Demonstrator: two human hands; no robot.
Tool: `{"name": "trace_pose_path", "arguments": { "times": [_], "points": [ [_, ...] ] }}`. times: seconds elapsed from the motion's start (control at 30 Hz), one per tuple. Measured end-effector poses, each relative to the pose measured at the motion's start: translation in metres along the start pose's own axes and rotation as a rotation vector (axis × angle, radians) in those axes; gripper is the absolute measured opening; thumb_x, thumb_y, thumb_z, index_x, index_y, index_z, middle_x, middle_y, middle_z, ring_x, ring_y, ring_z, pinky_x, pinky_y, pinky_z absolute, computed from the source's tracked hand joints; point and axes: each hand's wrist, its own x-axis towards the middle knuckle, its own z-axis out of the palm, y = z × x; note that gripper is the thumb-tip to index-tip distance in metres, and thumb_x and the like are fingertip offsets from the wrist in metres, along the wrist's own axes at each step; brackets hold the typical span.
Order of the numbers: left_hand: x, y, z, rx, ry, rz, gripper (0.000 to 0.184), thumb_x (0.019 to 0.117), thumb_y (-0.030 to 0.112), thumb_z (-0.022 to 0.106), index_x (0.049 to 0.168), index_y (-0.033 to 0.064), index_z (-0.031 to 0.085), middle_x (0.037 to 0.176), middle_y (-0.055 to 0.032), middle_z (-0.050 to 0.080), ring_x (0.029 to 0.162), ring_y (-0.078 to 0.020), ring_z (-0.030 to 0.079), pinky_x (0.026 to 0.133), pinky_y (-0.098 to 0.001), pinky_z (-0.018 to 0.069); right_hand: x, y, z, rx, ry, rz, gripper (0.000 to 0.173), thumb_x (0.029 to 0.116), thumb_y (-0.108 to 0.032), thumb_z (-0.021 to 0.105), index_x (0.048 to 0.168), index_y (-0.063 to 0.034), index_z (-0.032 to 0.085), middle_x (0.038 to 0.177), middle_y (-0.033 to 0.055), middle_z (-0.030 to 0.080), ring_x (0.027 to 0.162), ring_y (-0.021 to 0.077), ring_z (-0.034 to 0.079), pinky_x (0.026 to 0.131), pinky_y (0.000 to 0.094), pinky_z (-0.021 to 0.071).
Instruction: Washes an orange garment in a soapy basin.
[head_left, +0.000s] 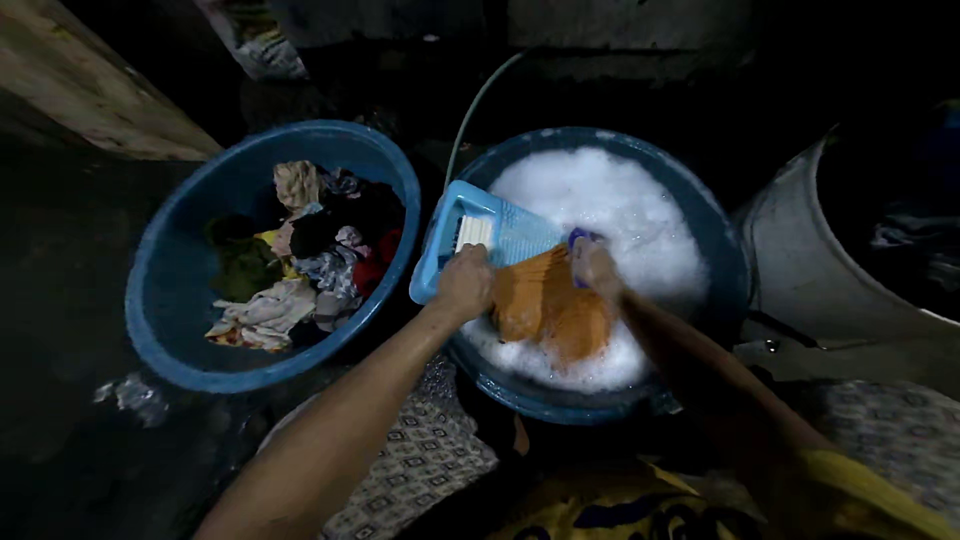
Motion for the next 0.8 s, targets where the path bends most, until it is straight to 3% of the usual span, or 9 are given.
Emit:
{"name": "trace_pose_path", "arguments": {
  "times": [0.1,0.2,0.27,0.4,0.47,0.57,0.6,0.67,0.8],
  "points": [
    [0.005,0.010,-0.004,-0.296,0.152,0.284,0.019,0.1006,0.012,0.061,0.101,-0.0009,0.075,0.111,-0.0188,0.070,0.119,-0.0397,0.058,0.106,-0.0560,0.0418,-0.047,-0.040,0.000,0.235,-0.102,-0.181,0.029,0.0915,0.000,0.066,0.120,-0.0049,0.070,0.116,0.0194,0.068,0.099,0.0316,0.067,0.085,0.0505,0.0570],
    [-0.006,0.025,-0.017,-0.521,-0.023,0.337,0.027,0.1038,0.023,0.058,0.091,0.0051,0.073,0.089,-0.0083,0.069,0.104,-0.0317,0.058,0.095,-0.0540,0.0421,-0.083,-0.050,-0.020,0.609,-0.199,-0.214,0.018,0.0953,0.002,0.051,0.099,-0.0021,0.068,0.091,0.0056,0.065,0.081,0.0128,0.061,0.073,0.0339,0.0538],
    [-0.016,0.031,-0.015,-0.482,-0.186,0.354,0.031,0.1020,0.030,0.061,0.094,0.0042,0.076,0.096,-0.0118,0.072,0.112,-0.0364,0.058,0.100,-0.0619,0.0398,-0.105,-0.057,-0.064,0.828,-0.200,-0.255,0.024,0.1010,-0.005,0.040,0.103,-0.0073,0.064,0.090,0.0000,0.065,0.080,0.0082,0.062,0.070,0.0304,0.0554],
    [-0.040,0.048,-0.012,-0.088,-0.266,0.445,0.029,0.1030,0.032,0.057,0.106,0.0122,0.077,0.143,-0.0033,0.059,0.137,-0.0387,0.043,0.106,-0.0677,0.0318,-0.130,-0.084,-0.141,1.029,-0.122,-0.554,0.031,0.0982,-0.014,0.042,0.080,-0.0190,0.067,0.079,-0.0081,0.065,0.076,0.0031,0.062,0.073,0.0254,0.0554],
    [-0.047,0.057,-0.024,0.041,-0.154,0.461,0.036,0.1047,0.037,0.055,0.099,0.0095,0.077,0.139,-0.0072,0.061,0.134,-0.0407,0.047,0.106,-0.0679,0.0330,-0.118,-0.092,-0.150,0.999,-0.033,-0.551,0.026,0.0968,-0.015,0.048,0.077,-0.0181,0.065,0.074,-0.0077,0.063,0.070,0.0030,0.060,0.066,0.0240,0.0540],
    [-0.029,0.043,-0.029,0.010,-0.066,0.257,0.041,0.1067,0.039,0.051,0.107,0.0049,0.074,0.105,-0.0158,0.072,0.113,-0.0411,0.060,0.099,-0.0632,0.0410,-0.061,-0.075,-0.128,0.451,0.311,-0.348,0.017,0.1024,-0.011,0.052,0.095,-0.0054,0.067,0.084,0.0024,0.063,0.076,0.0087,0.061,0.070,0.0276,0.0537],
    [-0.020,0.031,-0.027,-0.013,-0.104,0.147,0.042,0.1077,0.040,0.049,0.117,0.0050,0.071,0.109,-0.0189,0.071,0.117,-0.0433,0.059,0.101,-0.0643,0.0407,-0.036,-0.053,-0.116,0.182,0.299,-0.303,0.018,0.1009,-0.008,0.055,0.109,-0.0011,0.070,0.103,0.0144,0.068,0.094,0.0224,0.066,0.085,0.0416,0.0558],
    [-0.005,0.005,-0.016,-0.089,-0.149,-0.016,0.040,0.1061,0.037,0.054,0.127,0.0059,0.067,0.119,-0.0218,0.068,0.126,-0.0470,0.053,0.105,-0.0685,0.0369,-0.003,0.009,-0.077,-0.127,0.200,-0.178,0.024,0.0990,-0.015,0.062,0.118,-0.0019,0.069,0.118,0.0246,0.067,0.109,0.0405,0.066,0.094,0.0614,0.0532],
    [-0.004,-0.009,-0.011,-0.194,-0.134,-0.071,0.040,0.1039,0.036,0.059,0.129,0.0050,0.064,0.120,-0.0223,0.066,0.125,-0.0460,0.053,0.105,-0.0668,0.0384,-0.018,0.089,-0.019,-0.365,-0.017,0.126,0.045,0.1017,-0.022,0.060,0.140,0.0013,0.056,0.141,0.0318,0.054,0.132,0.0471,0.053,0.110,0.0604,0.0429]
  ]
}}
